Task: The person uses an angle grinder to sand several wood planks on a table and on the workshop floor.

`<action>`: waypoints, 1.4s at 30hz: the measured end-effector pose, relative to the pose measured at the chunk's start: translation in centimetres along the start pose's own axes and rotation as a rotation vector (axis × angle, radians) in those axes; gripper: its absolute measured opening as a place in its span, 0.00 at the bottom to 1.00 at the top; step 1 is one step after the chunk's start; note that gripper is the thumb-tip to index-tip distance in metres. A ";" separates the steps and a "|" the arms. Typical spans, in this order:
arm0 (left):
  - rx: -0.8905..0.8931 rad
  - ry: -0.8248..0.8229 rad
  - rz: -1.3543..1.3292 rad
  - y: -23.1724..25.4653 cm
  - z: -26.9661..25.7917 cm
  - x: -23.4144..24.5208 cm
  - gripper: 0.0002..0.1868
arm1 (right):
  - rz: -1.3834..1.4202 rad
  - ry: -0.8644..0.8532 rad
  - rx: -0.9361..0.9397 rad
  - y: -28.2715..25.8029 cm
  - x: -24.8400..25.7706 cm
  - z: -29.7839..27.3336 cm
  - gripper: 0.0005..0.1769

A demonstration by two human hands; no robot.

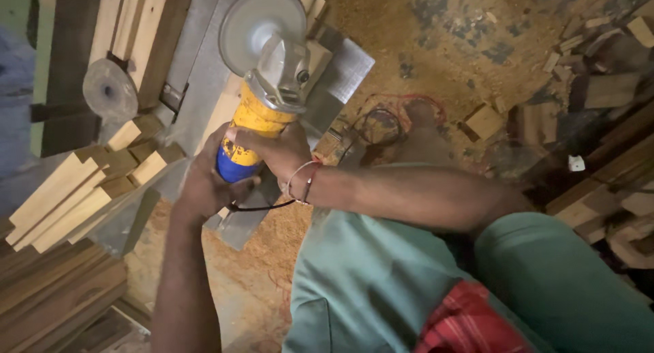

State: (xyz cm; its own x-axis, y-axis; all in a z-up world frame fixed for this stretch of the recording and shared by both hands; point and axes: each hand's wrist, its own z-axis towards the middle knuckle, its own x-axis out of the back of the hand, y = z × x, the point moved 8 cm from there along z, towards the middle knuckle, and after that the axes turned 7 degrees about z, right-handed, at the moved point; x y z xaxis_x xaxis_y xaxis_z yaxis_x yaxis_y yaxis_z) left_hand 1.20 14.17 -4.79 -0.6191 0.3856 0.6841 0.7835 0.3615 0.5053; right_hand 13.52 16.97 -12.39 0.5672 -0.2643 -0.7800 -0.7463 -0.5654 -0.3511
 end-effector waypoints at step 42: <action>0.382 0.017 0.285 -5.8 -14.7 1.9 0.50 | 0.105 -0.197 -0.573 14.4 -1.4 -10.3 0.34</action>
State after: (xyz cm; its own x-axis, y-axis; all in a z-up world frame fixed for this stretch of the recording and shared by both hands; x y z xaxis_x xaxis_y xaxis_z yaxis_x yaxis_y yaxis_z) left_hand -3.71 0.32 1.30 -0.3791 0.5016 0.7776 0.8445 0.5310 0.0692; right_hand 5.58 1.17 -11.07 0.3849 -0.2229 -0.8956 -0.4581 -0.8886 0.0243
